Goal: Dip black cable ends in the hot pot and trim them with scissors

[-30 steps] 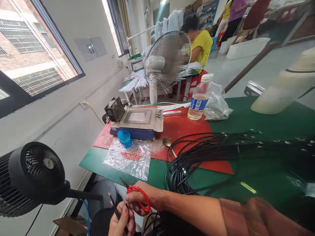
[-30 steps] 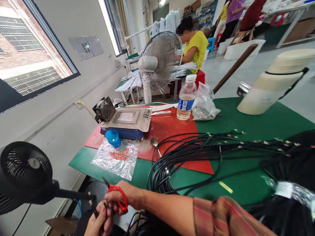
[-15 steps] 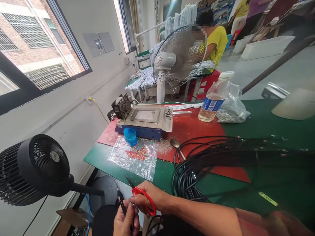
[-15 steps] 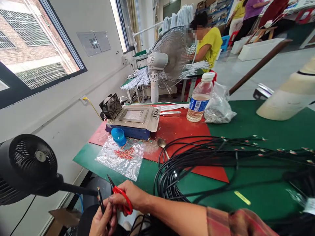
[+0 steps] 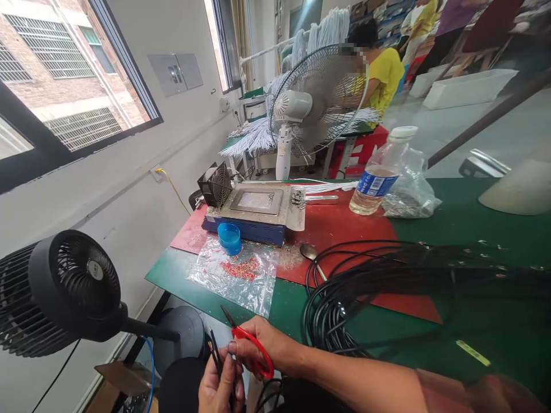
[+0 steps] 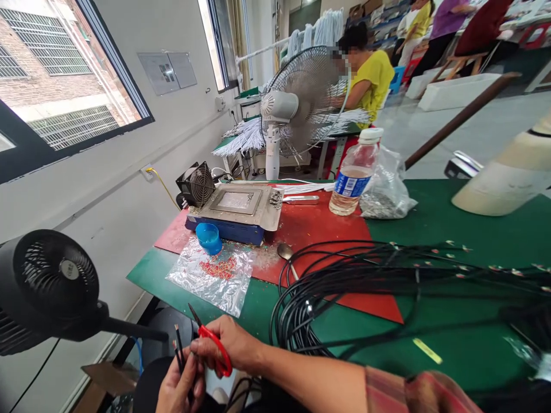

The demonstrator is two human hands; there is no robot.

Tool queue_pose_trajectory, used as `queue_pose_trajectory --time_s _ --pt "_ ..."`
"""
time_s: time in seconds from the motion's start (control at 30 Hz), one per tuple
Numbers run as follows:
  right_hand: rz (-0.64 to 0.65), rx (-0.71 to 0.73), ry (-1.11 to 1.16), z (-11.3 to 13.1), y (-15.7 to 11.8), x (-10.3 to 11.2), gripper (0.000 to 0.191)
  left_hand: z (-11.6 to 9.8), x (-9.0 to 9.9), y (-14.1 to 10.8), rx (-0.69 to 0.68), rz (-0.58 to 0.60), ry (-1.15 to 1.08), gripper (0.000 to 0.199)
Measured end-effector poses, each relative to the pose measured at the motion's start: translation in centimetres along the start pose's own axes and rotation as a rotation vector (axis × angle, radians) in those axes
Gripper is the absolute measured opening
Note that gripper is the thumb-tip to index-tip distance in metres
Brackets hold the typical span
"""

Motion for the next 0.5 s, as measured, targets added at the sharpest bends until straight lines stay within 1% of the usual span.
queue_pose_trajectory --time_s 0.13,0.2,0.23,0.3,0.4,0.5 --pt "-0.054 0.08 -0.2 0.28 -0.09 0.57 0.043 0.63 0.01 -0.02 0.05 0.012 -0.013 0.045" --pt "-0.086 0.117 -0.274 0.75 -0.17 0.8 0.042 0.82 0.25 -0.02 0.07 -0.008 -0.015 0.048" --pt "-0.08 0.112 -0.265 0.82 -0.17 0.74 0.043 0.77 0.41 -0.02 0.067 -0.023 -0.022 0.048" --pt "-0.046 0.061 -0.166 0.65 -0.11 0.46 0.047 0.47 0.6 -0.03 0.047 -0.039 -0.028 0.047" --pt "-0.017 -0.016 0.007 0.21 -0.01 0.23 0.051 0.07 0.51 -0.03 0.027 -0.02 -0.001 0.047" --pt "-0.022 -0.025 0.04 -0.1 0.13 0.43 0.051 0.11 0.35 -0.06 0.043 0.007 0.014 0.046"
Point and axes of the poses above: each hand's wrist, its own y-axis towards the middle knuckle, its own x-axis out of the back of the hand, z = x × y, the point moved 9 cm from there along y, towards the middle knuckle, and after that the axes turned 4 degrees about x, right-handed, at the moved point
